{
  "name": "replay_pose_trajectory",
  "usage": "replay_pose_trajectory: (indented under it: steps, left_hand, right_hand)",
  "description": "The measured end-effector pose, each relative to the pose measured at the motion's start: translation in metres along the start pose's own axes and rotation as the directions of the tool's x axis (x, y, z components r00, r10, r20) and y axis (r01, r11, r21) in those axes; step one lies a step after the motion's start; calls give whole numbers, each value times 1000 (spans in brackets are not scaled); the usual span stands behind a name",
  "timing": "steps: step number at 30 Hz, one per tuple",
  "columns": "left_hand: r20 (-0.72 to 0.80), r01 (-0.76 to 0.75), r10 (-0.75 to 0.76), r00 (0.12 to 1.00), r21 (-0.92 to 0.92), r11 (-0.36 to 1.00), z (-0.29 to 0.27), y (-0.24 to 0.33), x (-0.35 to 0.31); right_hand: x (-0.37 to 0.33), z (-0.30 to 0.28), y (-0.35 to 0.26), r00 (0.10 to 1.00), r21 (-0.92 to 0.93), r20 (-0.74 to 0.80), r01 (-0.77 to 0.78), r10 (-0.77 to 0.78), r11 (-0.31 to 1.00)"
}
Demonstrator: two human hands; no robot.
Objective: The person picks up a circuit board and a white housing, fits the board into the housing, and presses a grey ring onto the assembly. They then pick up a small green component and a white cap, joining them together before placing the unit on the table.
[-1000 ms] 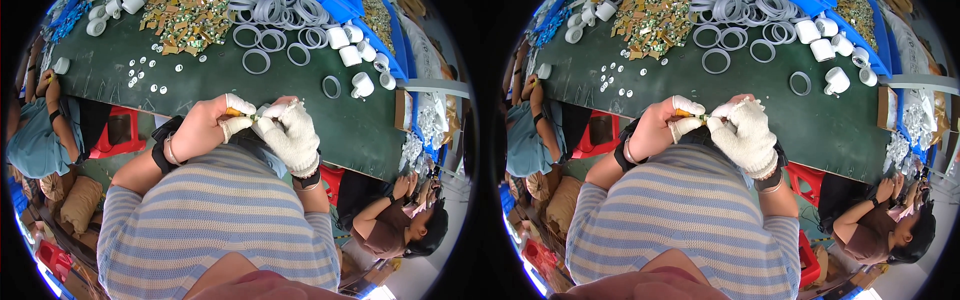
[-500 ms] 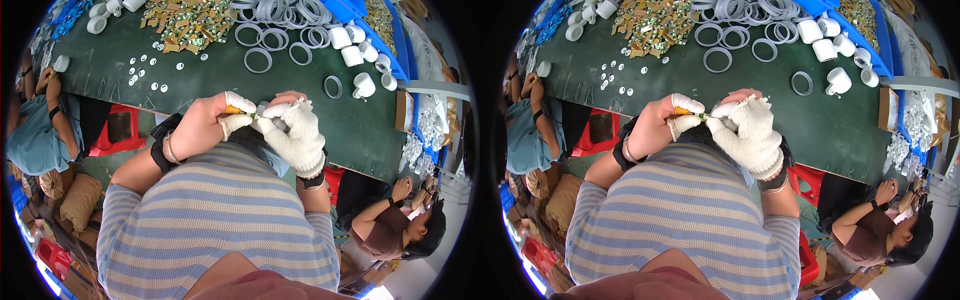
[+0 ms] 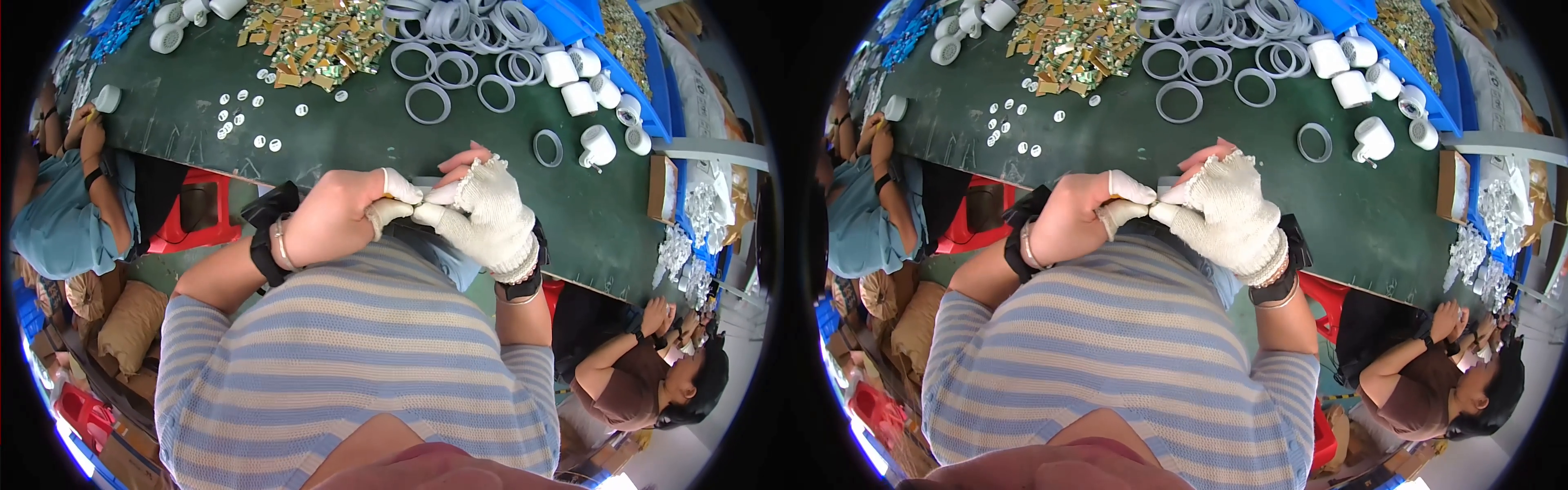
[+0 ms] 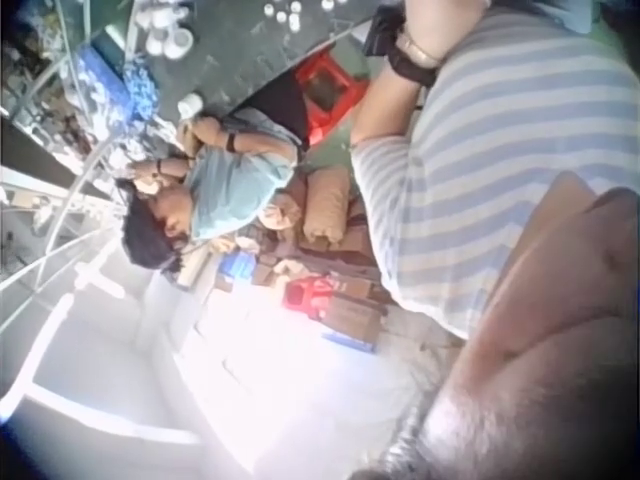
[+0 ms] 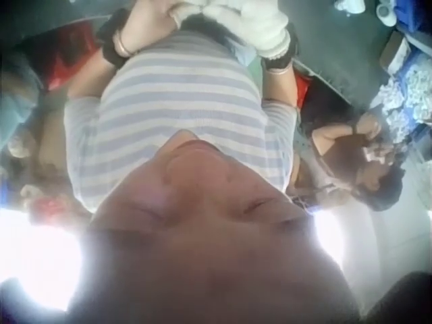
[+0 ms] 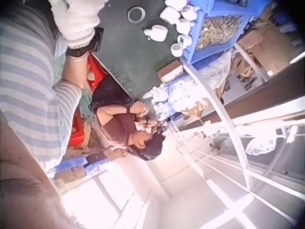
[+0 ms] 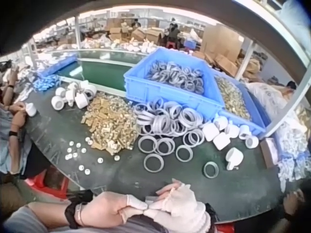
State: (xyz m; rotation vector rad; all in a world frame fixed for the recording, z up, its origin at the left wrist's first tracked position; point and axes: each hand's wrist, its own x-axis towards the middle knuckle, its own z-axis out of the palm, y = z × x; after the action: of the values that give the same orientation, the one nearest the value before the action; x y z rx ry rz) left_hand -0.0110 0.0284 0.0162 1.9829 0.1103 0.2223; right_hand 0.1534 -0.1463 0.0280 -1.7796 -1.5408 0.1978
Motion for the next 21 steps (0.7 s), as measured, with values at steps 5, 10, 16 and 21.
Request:
replay_pose_trajectory:
  steps: [5, 10, 16, 21]
  left_hand:
    - [1, -49, 49, 999, -81, 995, 6, -12, 2]
    - [-168, 85, -128, 978, -242, 967, -56, 13, -8]
    - [-632, 322, -130, 764, 199, 925, -206, -42, -12]
    - [-479, 52, 120, 870, 332, 942, -150, -41, 12]
  right_hand:
    - [-10, 0, -1, 997, -27, 51, -52, 54, 998]
    - [-6, -11, -20, 977, 103, -140, -144, 158, 984]
    - [-33, -31, 20, 935, 51, -272, -224, 229, 973]
    - [-59, -104, 114, 458, -202, -807, -807, 373, 555]
